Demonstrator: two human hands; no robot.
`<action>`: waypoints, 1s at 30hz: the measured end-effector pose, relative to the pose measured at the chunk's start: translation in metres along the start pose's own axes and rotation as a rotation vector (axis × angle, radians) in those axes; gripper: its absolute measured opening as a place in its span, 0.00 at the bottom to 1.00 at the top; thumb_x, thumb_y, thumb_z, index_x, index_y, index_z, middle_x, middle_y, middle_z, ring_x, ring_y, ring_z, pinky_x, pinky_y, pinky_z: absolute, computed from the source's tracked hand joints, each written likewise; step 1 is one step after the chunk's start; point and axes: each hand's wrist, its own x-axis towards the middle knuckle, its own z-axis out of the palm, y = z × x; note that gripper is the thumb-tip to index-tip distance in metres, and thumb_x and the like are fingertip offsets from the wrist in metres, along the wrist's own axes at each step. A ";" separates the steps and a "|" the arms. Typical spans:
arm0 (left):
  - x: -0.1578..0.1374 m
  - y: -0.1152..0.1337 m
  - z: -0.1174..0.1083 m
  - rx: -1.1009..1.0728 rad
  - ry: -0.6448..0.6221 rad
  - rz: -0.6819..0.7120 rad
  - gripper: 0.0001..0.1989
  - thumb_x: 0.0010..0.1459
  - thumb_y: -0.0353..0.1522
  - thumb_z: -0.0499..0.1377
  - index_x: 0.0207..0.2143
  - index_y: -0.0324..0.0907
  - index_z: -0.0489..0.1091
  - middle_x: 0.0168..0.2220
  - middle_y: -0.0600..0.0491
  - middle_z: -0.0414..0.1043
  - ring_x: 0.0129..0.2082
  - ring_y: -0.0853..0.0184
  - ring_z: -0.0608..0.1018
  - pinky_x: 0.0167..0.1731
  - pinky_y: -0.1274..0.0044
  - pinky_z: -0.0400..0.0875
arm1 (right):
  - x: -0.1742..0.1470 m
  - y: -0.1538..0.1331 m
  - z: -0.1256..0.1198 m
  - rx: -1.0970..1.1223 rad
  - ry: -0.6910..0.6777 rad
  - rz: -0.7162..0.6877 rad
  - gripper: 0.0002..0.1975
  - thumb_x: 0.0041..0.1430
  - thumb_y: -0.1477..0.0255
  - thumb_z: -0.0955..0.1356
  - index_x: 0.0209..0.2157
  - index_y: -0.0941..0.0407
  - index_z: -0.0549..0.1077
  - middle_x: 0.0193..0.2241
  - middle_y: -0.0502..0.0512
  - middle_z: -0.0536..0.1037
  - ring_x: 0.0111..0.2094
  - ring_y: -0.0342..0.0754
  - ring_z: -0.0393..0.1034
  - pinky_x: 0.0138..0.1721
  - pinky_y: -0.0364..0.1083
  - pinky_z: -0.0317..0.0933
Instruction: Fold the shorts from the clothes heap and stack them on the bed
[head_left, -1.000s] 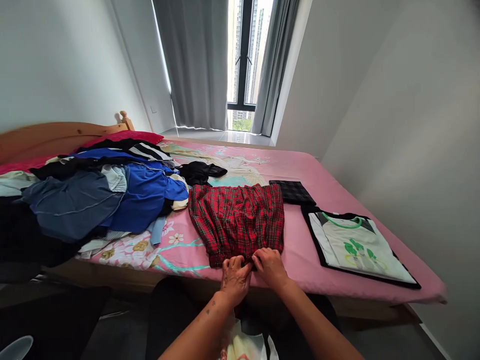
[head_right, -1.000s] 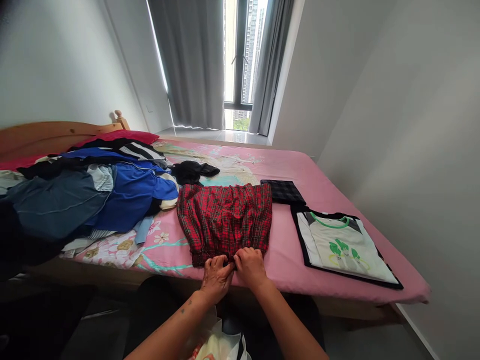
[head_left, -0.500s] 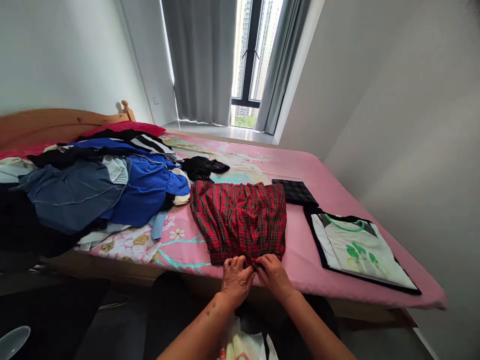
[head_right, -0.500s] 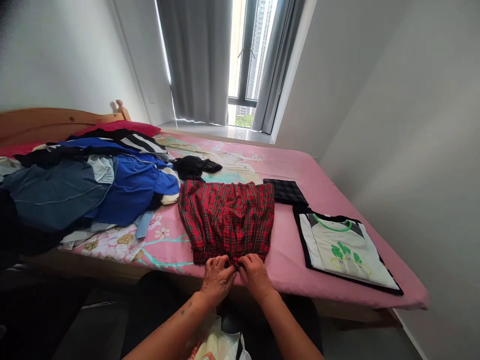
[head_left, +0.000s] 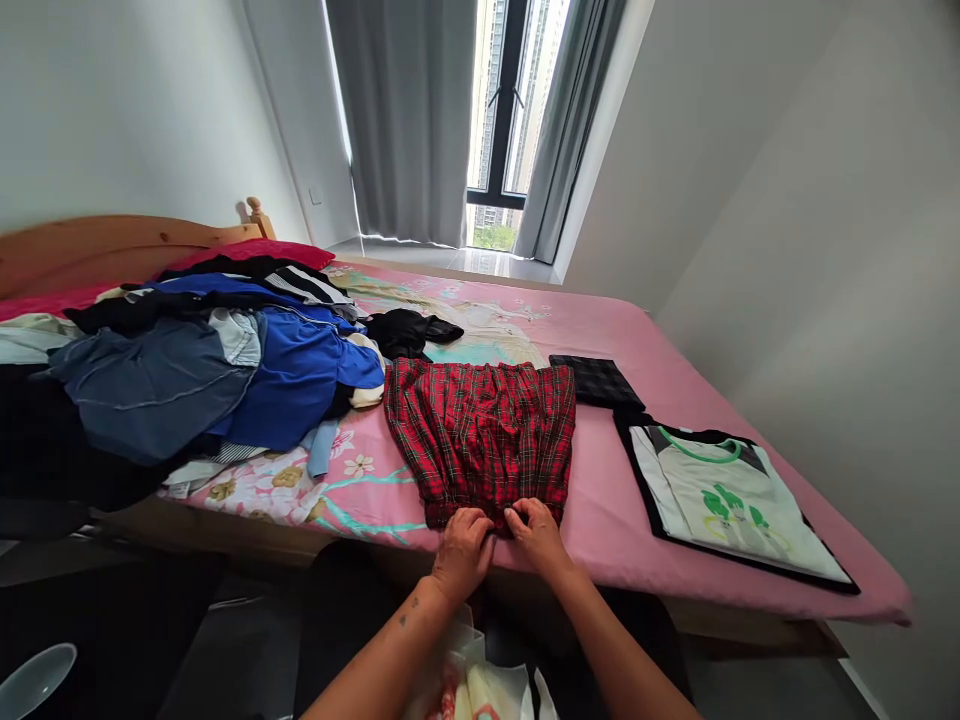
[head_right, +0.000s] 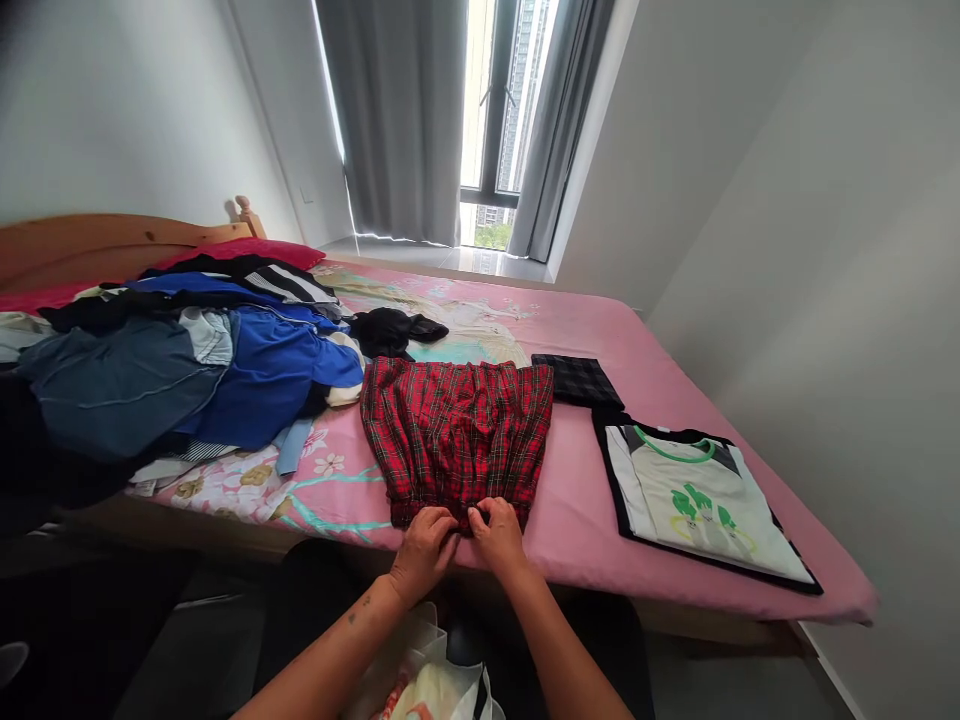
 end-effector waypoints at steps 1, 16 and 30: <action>0.001 0.000 0.000 0.000 -0.005 -0.010 0.07 0.59 0.28 0.53 0.34 0.41 0.71 0.38 0.49 0.70 0.41 0.62 0.70 0.43 0.71 0.65 | -0.001 0.000 0.003 0.015 0.012 0.010 0.11 0.57 0.67 0.64 0.25 0.56 0.71 0.28 0.55 0.73 0.32 0.49 0.66 0.37 0.47 0.58; 0.021 0.017 0.024 -0.106 0.082 -0.353 0.05 0.49 0.25 0.55 0.29 0.43 0.63 0.26 0.56 0.68 0.30 0.66 0.72 0.38 0.73 0.59 | -0.018 -0.005 0.003 0.244 0.136 0.034 0.13 0.58 0.63 0.63 0.27 0.57 0.72 0.30 0.56 0.74 0.35 0.50 0.67 0.41 0.49 0.60; 0.015 0.001 0.024 -0.516 0.070 -0.373 0.04 0.45 0.27 0.52 0.26 0.43 0.59 0.24 0.59 0.62 0.27 0.71 0.67 0.31 0.80 0.63 | -0.018 -0.003 -0.008 0.339 -0.069 -0.005 0.16 0.60 0.66 0.60 0.32 0.54 0.78 0.32 0.54 0.78 0.38 0.47 0.70 0.43 0.48 0.62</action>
